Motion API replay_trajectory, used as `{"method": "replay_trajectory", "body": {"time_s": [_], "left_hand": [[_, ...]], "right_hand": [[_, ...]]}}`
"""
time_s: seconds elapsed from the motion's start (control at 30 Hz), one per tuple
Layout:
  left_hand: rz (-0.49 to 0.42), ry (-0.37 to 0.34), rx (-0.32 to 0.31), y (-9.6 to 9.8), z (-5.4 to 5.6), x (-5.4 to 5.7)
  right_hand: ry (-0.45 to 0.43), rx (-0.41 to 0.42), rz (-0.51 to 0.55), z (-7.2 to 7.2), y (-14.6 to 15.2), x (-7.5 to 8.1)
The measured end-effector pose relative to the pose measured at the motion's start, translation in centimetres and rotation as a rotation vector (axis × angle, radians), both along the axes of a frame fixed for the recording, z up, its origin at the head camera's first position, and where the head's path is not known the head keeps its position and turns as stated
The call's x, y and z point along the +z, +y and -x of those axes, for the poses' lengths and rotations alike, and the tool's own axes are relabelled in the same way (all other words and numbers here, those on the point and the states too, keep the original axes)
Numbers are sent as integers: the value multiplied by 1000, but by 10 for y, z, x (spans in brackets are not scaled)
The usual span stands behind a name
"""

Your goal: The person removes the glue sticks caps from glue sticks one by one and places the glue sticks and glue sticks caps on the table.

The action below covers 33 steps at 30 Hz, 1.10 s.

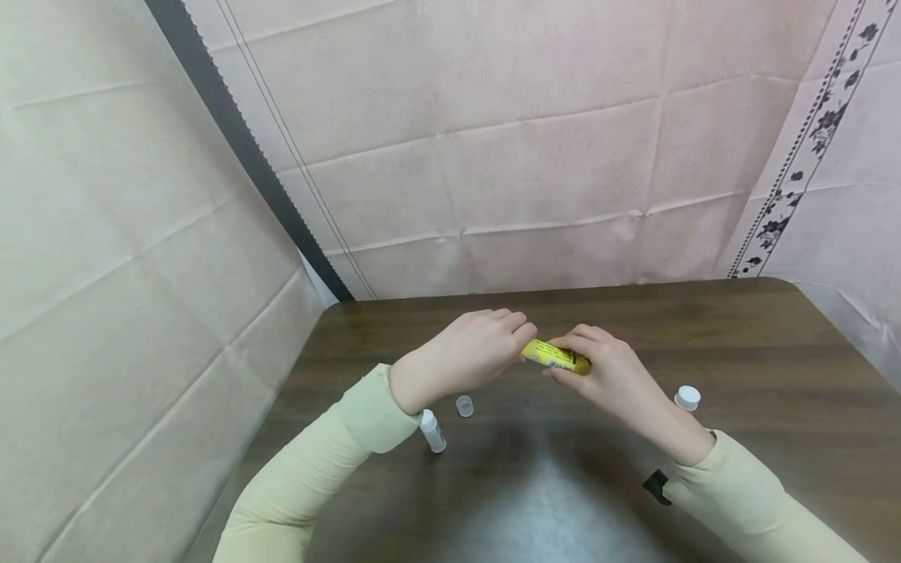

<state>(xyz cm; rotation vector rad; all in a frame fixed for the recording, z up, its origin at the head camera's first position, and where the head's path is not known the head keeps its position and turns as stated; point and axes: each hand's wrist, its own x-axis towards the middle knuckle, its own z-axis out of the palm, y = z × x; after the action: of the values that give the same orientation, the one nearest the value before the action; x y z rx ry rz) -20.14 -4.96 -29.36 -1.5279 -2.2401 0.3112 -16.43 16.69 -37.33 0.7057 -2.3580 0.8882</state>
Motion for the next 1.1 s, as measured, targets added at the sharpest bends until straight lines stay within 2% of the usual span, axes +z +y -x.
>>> {"method": "replay_trajectory", "body": {"time_s": [0.17, 0.3, 0.5, 0.7, 0.83, 0.9, 0.97, 1.1], "left_hand": [[10, -41, 17, -3, 0, 0], [25, -40, 12, -4, 1, 0], [45, -11, 1, -5, 2, -1], [51, -54, 16, -6, 4, 0], [72, -114, 39, -7, 6, 0], [75, -167, 54, -8, 8, 1], [70, -235, 66, -8, 9, 1], [42, -427, 84, -10, 15, 0]], "right_hand": [[-41, 12, -4, 1, -1, -3], [-55, 13, -11, 1, -2, -5], [-35, 16, -15, 2, -3, -6], [9, 4, -11, 2, -4, -8], [50, 8, -5, 2, -5, -10], [64, 12, -3, 2, -5, -10], [75, 15, -6, 3, -5, -11], [113, 12, -30, 4, -3, -11]]}}
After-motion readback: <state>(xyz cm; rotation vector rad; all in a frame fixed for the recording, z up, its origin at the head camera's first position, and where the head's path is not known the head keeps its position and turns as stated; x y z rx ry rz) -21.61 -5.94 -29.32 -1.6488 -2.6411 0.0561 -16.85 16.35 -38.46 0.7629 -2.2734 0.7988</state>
